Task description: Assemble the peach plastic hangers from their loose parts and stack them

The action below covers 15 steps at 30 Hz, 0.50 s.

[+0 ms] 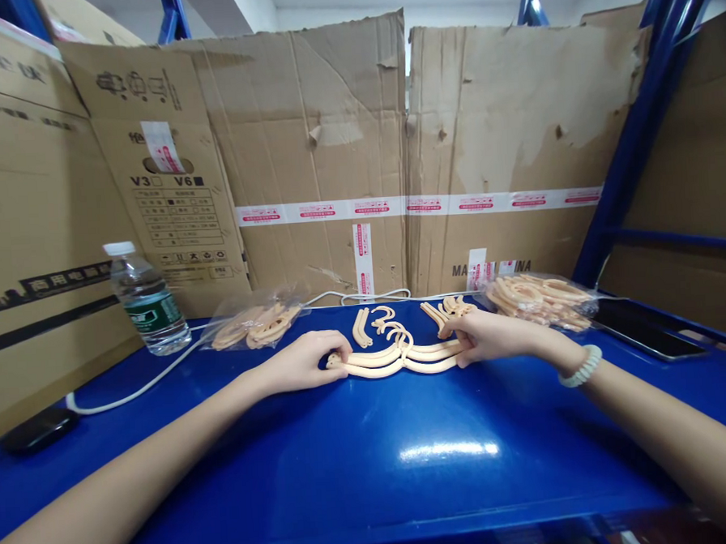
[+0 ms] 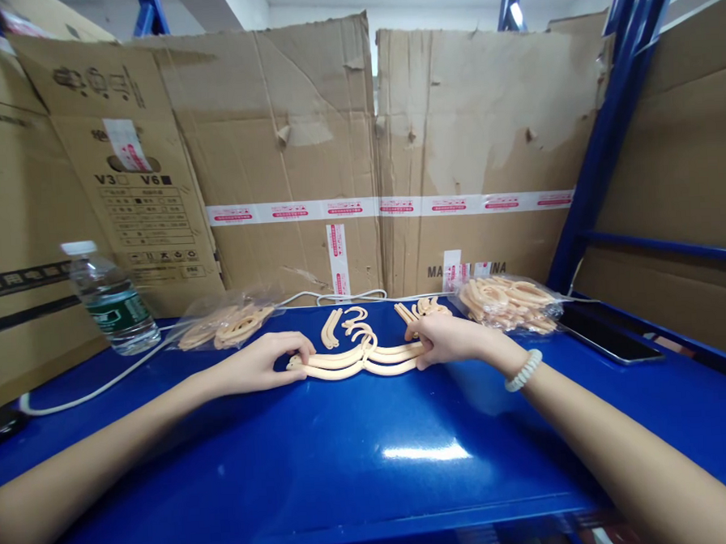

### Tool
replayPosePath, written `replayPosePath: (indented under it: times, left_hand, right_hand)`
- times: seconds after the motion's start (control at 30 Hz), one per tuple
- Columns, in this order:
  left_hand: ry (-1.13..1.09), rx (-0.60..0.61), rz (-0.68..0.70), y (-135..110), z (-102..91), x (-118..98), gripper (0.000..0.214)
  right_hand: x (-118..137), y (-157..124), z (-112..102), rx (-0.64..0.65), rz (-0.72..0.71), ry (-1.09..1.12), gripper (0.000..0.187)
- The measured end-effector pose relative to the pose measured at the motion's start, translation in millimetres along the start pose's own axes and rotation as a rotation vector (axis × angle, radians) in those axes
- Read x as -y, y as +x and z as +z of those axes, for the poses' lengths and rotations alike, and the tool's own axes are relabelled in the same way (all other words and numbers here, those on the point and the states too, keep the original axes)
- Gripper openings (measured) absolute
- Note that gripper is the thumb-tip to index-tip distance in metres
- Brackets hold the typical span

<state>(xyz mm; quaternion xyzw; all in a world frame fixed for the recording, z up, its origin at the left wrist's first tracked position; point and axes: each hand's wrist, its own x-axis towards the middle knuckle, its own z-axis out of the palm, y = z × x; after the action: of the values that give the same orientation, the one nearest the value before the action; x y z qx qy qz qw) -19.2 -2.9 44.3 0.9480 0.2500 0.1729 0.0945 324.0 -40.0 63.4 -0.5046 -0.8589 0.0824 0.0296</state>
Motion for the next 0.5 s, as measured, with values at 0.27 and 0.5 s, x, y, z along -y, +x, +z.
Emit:
replayPosePath:
  times: [0.27,0.5]
  left_hand:
    - [0.021,0.021,-0.053,0.3,-2.0,-4.8,0.026]
    - [-0.002,-0.001,-0.050,2.0,0.6,-4.6,0.027]
  right_hand:
    - [12.4,-2.3,-4.9,0.020,0.024,-0.045,0.037]
    - [9.5,0.5,-0.5,-0.016,0.028,-0.064,0.034]
